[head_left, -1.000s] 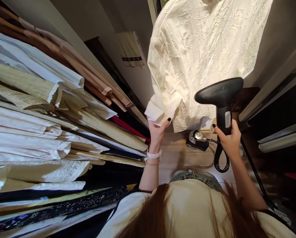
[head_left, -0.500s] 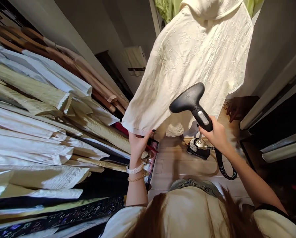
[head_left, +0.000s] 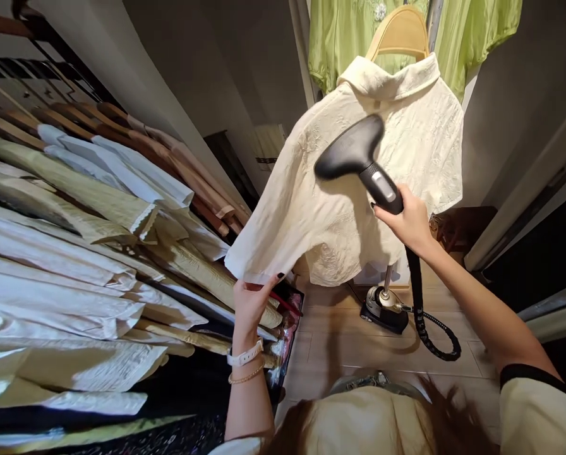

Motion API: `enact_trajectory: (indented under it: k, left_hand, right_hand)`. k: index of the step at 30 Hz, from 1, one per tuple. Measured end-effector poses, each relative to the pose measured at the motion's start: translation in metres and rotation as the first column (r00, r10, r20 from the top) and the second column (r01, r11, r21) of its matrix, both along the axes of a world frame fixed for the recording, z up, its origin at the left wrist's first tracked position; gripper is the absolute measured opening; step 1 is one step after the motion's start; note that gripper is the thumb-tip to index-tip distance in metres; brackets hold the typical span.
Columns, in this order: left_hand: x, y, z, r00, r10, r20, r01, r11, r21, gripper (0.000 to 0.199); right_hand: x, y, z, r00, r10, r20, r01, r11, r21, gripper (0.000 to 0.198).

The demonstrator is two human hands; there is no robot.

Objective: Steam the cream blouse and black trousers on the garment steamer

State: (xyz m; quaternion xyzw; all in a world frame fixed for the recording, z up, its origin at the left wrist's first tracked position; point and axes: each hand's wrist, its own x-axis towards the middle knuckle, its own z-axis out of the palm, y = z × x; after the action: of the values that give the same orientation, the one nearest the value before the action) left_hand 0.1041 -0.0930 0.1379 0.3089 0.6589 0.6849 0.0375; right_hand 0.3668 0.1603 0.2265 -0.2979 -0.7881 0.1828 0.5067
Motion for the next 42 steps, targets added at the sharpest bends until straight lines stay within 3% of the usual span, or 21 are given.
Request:
enact_trajectory:
  k: [6, 9, 13, 17, 21, 26, 32, 34, 39, 42]
  left_hand:
    - [0.003, -0.006, 0.000, 0.999, 0.038, -0.004, -0.038, 0.999, -0.008, 0.057]
    - [0.005, -0.003, -0.002, 0.999, 0.034, -0.012, -0.034, 0.999, 0.006, 0.060]
    - [0.008, 0.003, -0.006, 1.000, 0.024, -0.018, -0.024, 1.000, 0.011, 0.064]
    - [0.012, 0.007, -0.008, 1.000, 0.014, -0.004, -0.014, 1.000, 0.018, 0.061]
    - [0.014, 0.009, -0.009, 1.000, 0.009, 0.021, -0.010, 1.000, 0.025, 0.061]
    - [0.013, 0.008, -0.013, 1.000, 0.017, 0.016, -0.017, 1.000, 0.004, 0.061]
    - [0.012, 0.007, -0.015, 0.999, 0.036, 0.032, -0.036, 0.999, -0.001, 0.061]
    - [0.012, 0.007, -0.015, 0.998, 0.031, 0.062, -0.030, 1.000, -0.007, 0.062]
    - [0.012, 0.007, -0.018, 0.992, 0.021, 0.125, -0.020, 1.000, -0.003, 0.065]
    - [0.009, 0.009, -0.018, 0.993, 0.040, 0.108, -0.036, 0.999, -0.032, 0.062]
  right_hand:
    - [-0.017, 0.005, 0.014, 0.994, 0.072, -0.079, -0.075, 0.997, -0.033, 0.045]
    - [-0.022, 0.008, 0.011, 0.992, 0.033, -0.123, -0.045, 0.994, -0.099, 0.046]
    - [-0.025, 0.010, 0.003, 0.990, 0.117, -0.081, -0.127, 0.984, -0.124, 0.047]
    - [-0.026, 0.013, 0.002, 0.981, 0.074, -0.179, -0.108, 0.976, -0.188, 0.045]
    - [-0.027, 0.012, 0.001, 0.976, 0.147, -0.158, -0.178, 0.962, -0.205, 0.045]
    - [-0.033, 0.010, -0.010, 0.960, 0.128, -0.249, -0.202, 0.932, -0.301, 0.045]
    - [-0.042, 0.008, -0.003, 0.936, 0.118, -0.332, -0.226, 0.923, -0.311, 0.045]
    - [-0.041, 0.002, -0.008, 0.930, 0.124, -0.346, -0.241, 0.916, -0.321, 0.046]
    - [-0.035, -0.016, -0.043, 0.957, 0.160, -0.241, -0.259, 0.843, -0.471, 0.043]
    - [-0.035, -0.012, -0.042, 0.957, 0.150, -0.247, -0.255, 0.840, -0.479, 0.046]
